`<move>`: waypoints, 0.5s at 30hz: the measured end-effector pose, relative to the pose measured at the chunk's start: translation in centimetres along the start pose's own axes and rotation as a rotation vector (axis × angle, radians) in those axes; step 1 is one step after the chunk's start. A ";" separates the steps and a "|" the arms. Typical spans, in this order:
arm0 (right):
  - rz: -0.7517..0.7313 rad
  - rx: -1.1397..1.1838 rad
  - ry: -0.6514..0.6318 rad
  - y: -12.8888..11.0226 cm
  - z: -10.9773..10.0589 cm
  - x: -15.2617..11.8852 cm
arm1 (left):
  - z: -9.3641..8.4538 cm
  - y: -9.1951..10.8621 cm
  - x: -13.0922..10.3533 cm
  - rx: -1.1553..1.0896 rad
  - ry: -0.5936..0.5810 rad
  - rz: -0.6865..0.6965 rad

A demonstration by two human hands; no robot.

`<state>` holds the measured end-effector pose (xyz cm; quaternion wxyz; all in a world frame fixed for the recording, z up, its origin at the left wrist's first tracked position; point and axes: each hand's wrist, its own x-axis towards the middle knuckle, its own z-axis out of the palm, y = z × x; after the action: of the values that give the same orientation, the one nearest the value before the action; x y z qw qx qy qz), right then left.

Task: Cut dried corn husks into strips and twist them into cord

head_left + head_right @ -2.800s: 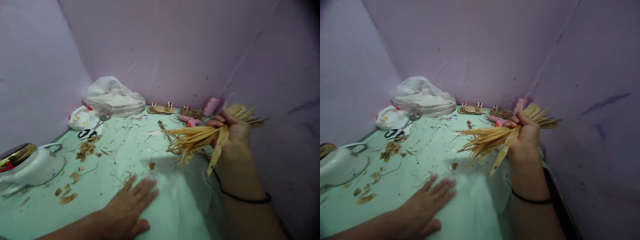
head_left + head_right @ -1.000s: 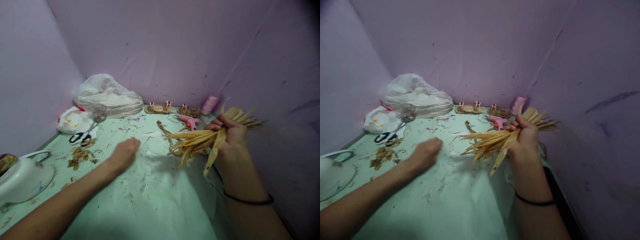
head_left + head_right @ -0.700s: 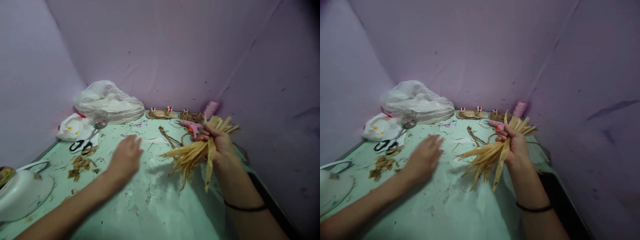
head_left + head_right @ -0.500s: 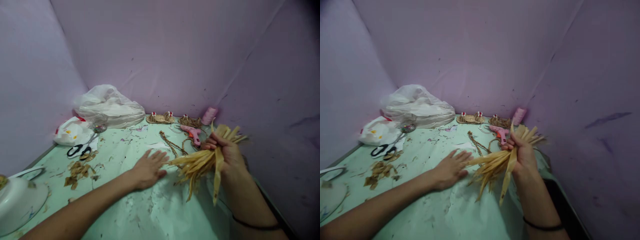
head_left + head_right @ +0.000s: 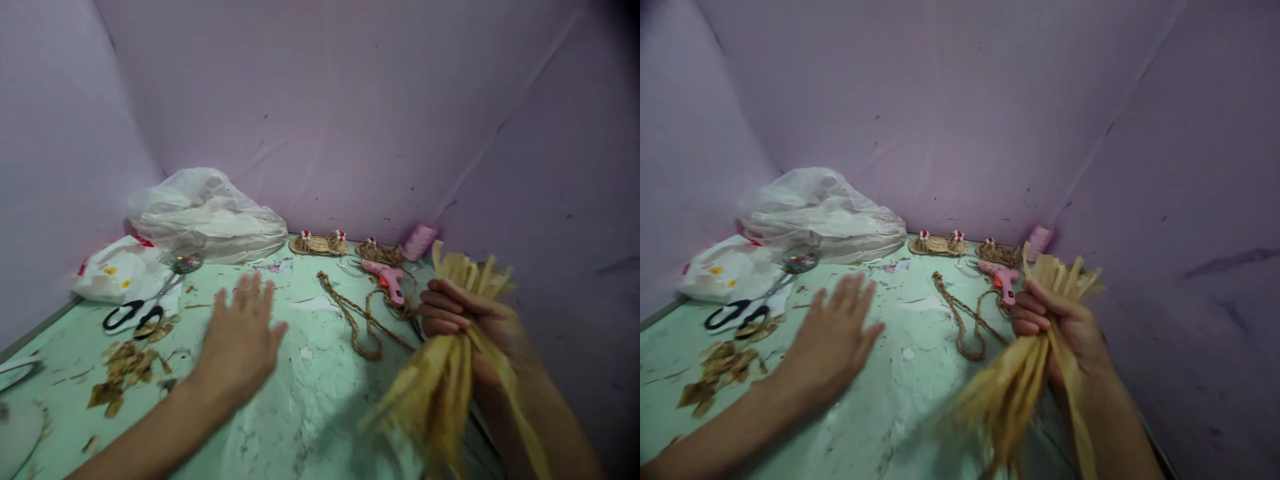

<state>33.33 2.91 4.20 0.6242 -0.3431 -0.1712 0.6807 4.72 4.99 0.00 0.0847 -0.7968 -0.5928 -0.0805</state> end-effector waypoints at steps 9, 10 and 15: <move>0.081 -0.206 -0.333 -0.9 0.9 -1.8 | 4.0 5.2 -0.3 -0.278 -0.280 0.554; 0.067 -0.204 -0.318 -0.7 0.9 -1.5 | 3.8 3.6 0.4 -0.166 -0.240 0.316; 0.065 -0.223 -0.233 0.4 0.9 -0.4 | 0.5 -3.8 3.2 0.288 0.003 -0.251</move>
<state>32.41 2.61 4.66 0.5357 -0.3344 -0.3058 0.7125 1.98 9.14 0.44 0.1882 -0.6961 -0.6929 -0.0057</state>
